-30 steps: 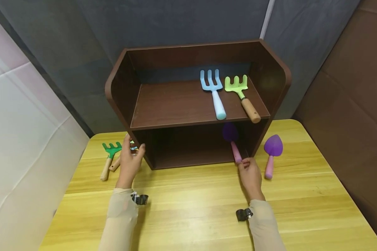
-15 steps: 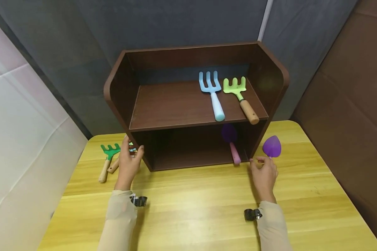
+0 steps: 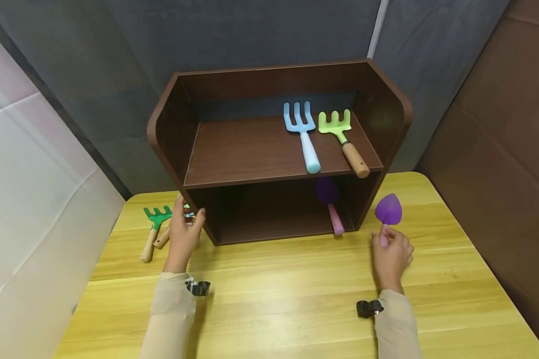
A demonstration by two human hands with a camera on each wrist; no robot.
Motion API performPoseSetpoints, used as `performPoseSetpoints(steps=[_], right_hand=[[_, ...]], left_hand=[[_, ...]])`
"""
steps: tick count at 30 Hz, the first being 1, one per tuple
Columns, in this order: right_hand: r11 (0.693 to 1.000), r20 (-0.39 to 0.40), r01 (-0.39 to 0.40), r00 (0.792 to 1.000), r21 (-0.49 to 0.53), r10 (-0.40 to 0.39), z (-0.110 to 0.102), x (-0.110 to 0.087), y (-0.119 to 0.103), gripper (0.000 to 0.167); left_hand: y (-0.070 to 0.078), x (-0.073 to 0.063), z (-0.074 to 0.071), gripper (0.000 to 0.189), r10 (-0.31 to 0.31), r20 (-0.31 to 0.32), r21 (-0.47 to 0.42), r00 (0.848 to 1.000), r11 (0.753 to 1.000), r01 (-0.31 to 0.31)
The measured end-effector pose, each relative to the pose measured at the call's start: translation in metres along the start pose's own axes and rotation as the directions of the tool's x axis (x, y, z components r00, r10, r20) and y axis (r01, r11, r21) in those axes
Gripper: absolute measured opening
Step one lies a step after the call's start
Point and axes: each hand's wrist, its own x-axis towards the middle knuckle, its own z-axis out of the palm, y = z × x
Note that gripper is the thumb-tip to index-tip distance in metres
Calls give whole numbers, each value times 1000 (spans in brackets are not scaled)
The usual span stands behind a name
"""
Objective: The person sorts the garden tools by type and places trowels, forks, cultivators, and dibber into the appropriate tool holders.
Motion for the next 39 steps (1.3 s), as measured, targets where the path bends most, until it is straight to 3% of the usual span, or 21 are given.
performPoseSetpoints(steps=[15, 29, 39], right_hand=[[991, 72, -132, 988, -26, 134, 5, 1, 12, 61], [991, 24, -124, 992, -44, 125, 15, -1, 19, 67], [990, -30, -116, 993, -79, 114, 19, -1, 20, 53]], left_hand=[[0, 0, 0, 59, 20, -5, 1, 1000, 1000, -20], [0, 2, 1, 57, 16, -10, 14, 1000, 1000, -16], [-1, 1, 1, 58, 1, -3, 1, 1000, 1000, -1]])
